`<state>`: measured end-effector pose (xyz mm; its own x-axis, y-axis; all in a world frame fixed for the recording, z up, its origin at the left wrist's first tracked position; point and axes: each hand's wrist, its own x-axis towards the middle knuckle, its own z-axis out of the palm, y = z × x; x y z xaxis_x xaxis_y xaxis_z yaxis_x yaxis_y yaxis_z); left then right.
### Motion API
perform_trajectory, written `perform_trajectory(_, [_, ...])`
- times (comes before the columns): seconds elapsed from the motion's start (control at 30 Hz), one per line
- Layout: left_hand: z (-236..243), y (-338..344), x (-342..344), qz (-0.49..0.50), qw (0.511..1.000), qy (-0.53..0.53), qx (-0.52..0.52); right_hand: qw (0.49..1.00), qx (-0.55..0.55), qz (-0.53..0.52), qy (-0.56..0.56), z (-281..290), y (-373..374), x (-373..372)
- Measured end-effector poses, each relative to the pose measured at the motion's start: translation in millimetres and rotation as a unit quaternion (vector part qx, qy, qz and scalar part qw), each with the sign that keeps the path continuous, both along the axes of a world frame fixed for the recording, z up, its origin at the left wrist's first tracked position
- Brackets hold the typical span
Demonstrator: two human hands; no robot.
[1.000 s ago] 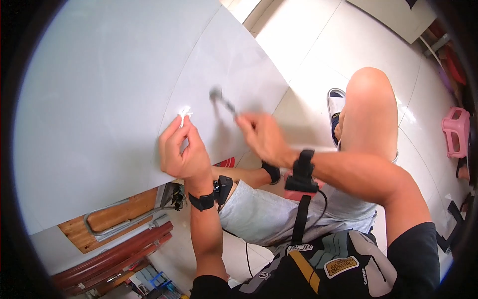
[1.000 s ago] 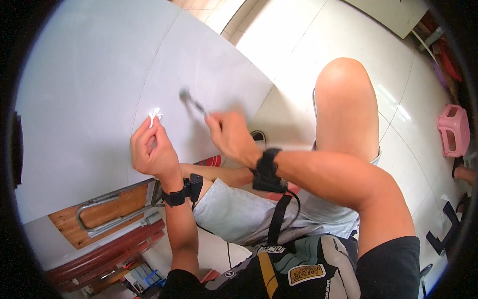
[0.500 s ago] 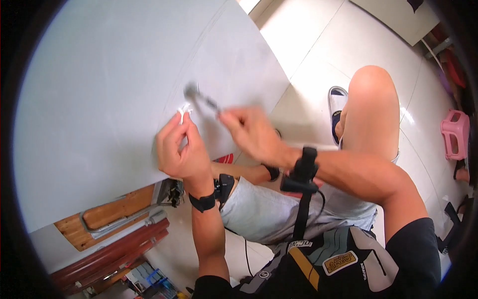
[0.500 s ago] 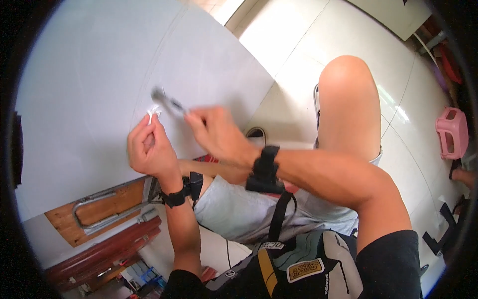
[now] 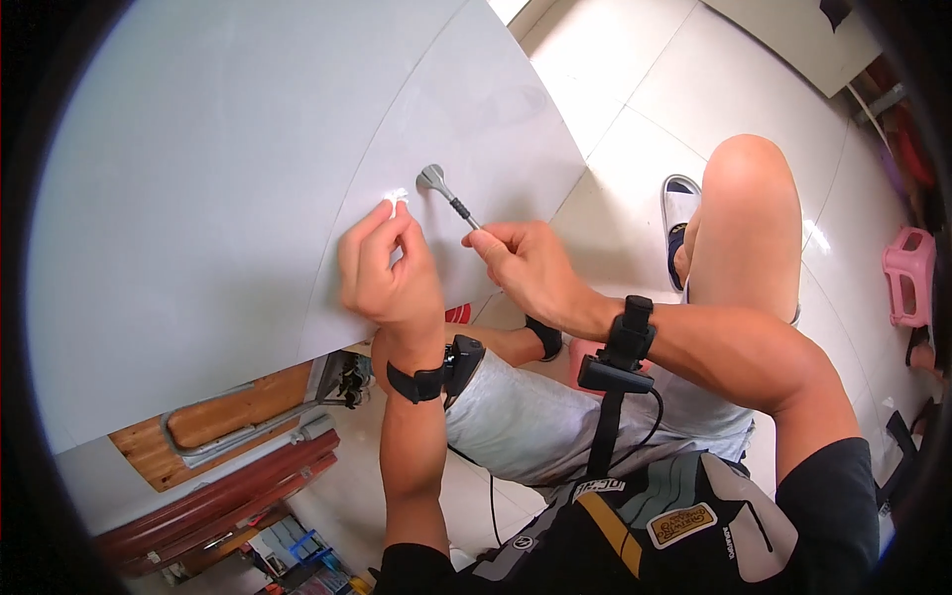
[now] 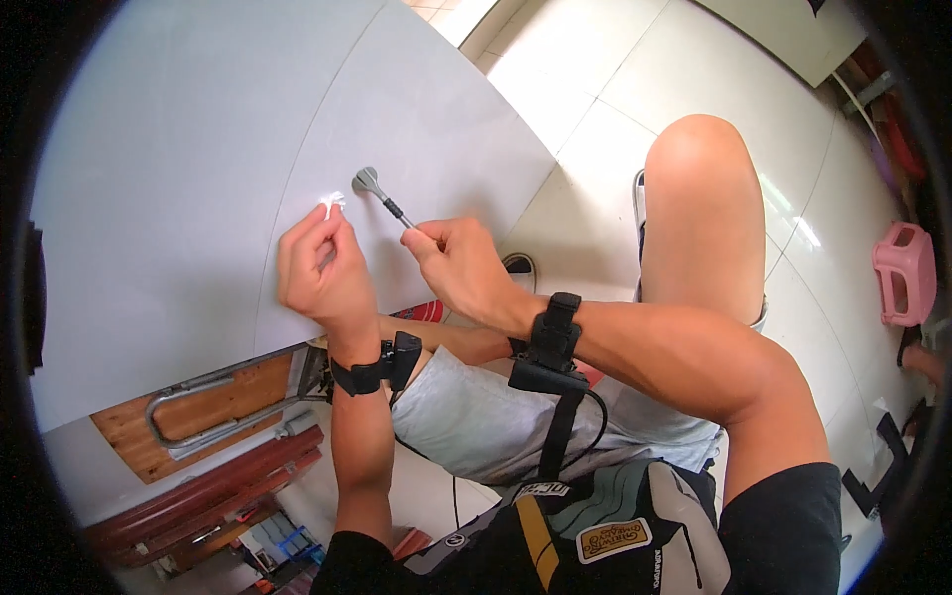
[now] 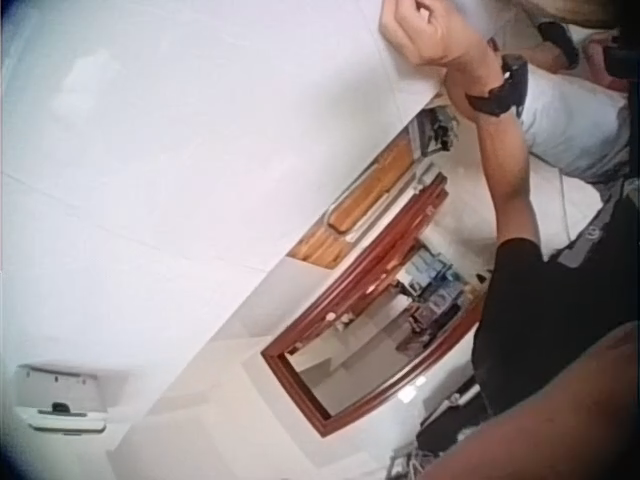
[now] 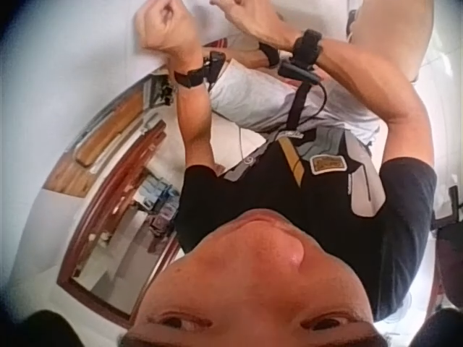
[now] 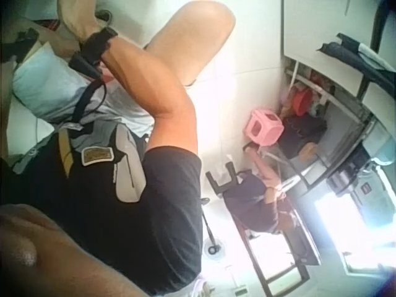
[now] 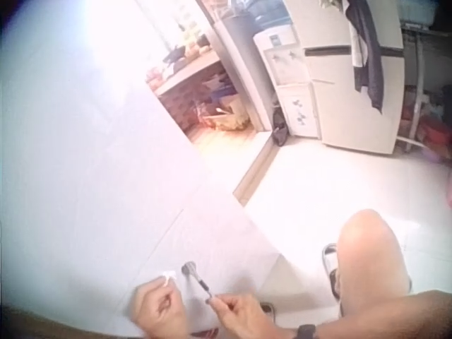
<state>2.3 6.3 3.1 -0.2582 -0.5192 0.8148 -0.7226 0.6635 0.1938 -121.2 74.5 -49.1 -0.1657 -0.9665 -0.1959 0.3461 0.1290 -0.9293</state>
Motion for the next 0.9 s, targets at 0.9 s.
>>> perform_trajectory(0.9, [14.4,15.7,19.4,0.029,0.999,0.035,0.029,0.988,-0.101,-0.014,0.118,25.8,-21.8,-13.6])
